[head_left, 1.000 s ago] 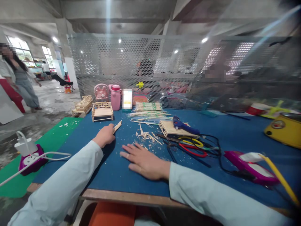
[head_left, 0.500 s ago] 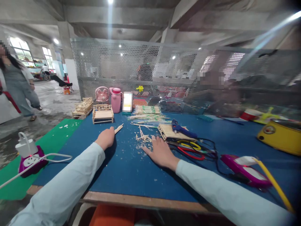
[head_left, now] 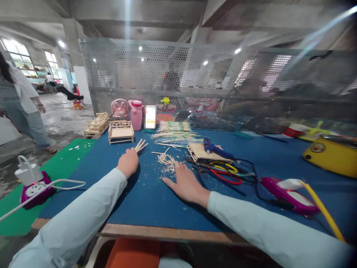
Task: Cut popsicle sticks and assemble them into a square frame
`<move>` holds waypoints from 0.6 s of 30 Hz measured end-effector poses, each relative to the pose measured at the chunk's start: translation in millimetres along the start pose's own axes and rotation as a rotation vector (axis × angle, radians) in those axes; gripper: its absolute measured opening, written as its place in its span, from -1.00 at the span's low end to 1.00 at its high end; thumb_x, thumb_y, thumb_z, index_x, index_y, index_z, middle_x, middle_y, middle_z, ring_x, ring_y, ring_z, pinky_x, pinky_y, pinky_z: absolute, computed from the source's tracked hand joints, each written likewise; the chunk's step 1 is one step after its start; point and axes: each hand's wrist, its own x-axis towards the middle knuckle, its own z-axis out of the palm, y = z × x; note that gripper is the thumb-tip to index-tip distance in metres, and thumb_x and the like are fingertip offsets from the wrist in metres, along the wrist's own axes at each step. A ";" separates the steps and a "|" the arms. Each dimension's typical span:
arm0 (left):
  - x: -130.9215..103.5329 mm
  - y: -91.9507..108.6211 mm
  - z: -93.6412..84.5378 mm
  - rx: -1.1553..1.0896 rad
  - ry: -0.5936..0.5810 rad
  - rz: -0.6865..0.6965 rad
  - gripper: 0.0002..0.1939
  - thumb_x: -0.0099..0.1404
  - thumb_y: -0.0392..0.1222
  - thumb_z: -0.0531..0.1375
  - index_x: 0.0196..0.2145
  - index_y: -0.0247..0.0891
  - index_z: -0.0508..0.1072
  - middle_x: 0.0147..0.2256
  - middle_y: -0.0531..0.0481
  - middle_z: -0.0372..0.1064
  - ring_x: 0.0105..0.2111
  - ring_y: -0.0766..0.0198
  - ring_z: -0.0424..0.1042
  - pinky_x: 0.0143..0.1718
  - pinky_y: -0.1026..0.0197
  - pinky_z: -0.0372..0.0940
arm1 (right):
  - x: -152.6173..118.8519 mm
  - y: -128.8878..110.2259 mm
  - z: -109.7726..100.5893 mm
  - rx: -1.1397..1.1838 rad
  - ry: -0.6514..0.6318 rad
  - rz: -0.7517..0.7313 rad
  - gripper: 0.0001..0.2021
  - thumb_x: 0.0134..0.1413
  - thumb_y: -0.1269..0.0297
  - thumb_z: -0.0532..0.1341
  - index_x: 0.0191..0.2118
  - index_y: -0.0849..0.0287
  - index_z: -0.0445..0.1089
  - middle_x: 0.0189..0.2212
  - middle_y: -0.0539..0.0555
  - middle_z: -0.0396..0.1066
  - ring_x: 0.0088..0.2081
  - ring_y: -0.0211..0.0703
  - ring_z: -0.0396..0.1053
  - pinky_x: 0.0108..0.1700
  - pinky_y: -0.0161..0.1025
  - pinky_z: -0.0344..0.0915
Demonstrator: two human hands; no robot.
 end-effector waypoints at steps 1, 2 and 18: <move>1.1 -0.3 -0.8 -0.006 0.013 -0.020 -0.70 0.26 -0.43 -0.17 -0.08 -0.47 0.16 -0.14 -0.40 0.25 -0.16 0.03 0.41 -0.21 0.09 0.29 | 0.6 -3.0 2.0 0.003 0.004 0.002 -0.09 0.00 -0.21 -0.04 0.25 0.50 -0.18 0.26 0.43 -0.22 0.26 0.23 -0.26 0.21 0.08 -0.19; 2.2 -0.7 -1.8 -0.017 0.028 -0.036 -0.71 0.26 -0.42 -0.18 -0.08 -0.46 0.15 -0.15 -0.38 0.25 -0.17 0.05 0.42 -0.22 0.10 0.29 | 2.9 -9.0 4.2 0.008 0.017 -0.005 -0.10 0.01 -0.21 -0.06 0.25 0.50 -0.18 0.26 0.43 -0.22 0.26 0.23 -0.27 0.21 0.08 -0.20; -9.5 0.8 -27.4 -0.288 0.225 -0.040 -0.76 0.26 -0.26 -0.09 -0.10 -0.28 0.13 -0.14 -0.22 0.27 -0.18 0.05 0.40 -0.22 0.11 0.25 | 89.6 -12.7 -4.3 0.140 0.128 -0.085 -0.40 0.20 0.03 -0.16 0.19 0.39 0.04 0.20 0.36 0.01 0.23 0.05 -0.06 0.18 -0.03 -0.12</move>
